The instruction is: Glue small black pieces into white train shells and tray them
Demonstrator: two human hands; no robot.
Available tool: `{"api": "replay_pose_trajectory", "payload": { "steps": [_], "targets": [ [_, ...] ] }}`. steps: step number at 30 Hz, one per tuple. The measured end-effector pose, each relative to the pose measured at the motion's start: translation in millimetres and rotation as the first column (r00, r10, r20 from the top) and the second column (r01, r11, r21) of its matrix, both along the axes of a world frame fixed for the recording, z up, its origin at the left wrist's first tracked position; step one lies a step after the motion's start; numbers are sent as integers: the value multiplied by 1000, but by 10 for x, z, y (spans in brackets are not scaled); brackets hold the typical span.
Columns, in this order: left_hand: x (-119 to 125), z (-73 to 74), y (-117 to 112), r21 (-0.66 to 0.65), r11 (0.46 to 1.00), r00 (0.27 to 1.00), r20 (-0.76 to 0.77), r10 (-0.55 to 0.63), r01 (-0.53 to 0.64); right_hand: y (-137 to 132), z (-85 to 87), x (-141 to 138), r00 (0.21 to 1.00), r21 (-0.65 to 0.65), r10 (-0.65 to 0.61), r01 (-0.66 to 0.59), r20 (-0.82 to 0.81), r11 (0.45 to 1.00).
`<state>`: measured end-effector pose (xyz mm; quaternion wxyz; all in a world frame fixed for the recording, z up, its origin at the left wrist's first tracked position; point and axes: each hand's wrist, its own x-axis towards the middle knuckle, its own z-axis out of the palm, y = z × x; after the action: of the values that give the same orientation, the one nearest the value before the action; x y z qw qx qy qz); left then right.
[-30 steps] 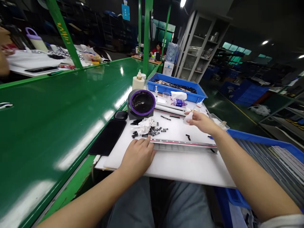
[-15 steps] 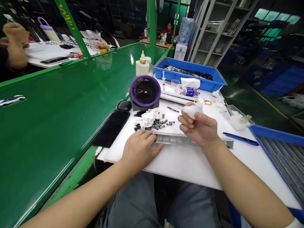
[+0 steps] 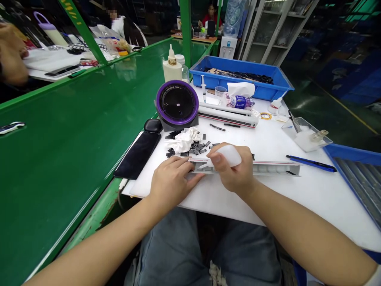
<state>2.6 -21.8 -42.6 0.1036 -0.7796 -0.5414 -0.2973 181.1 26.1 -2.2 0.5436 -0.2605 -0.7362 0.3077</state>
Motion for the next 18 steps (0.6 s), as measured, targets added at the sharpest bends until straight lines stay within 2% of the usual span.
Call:
{"api": "replay_pose_trajectory", "payload": {
  "steps": [18],
  "targets": [
    [8,9,0,24,1000,999,-36,-1,2,-3,-2,-51,980,40,-125,120,158,992]
  ]
}}
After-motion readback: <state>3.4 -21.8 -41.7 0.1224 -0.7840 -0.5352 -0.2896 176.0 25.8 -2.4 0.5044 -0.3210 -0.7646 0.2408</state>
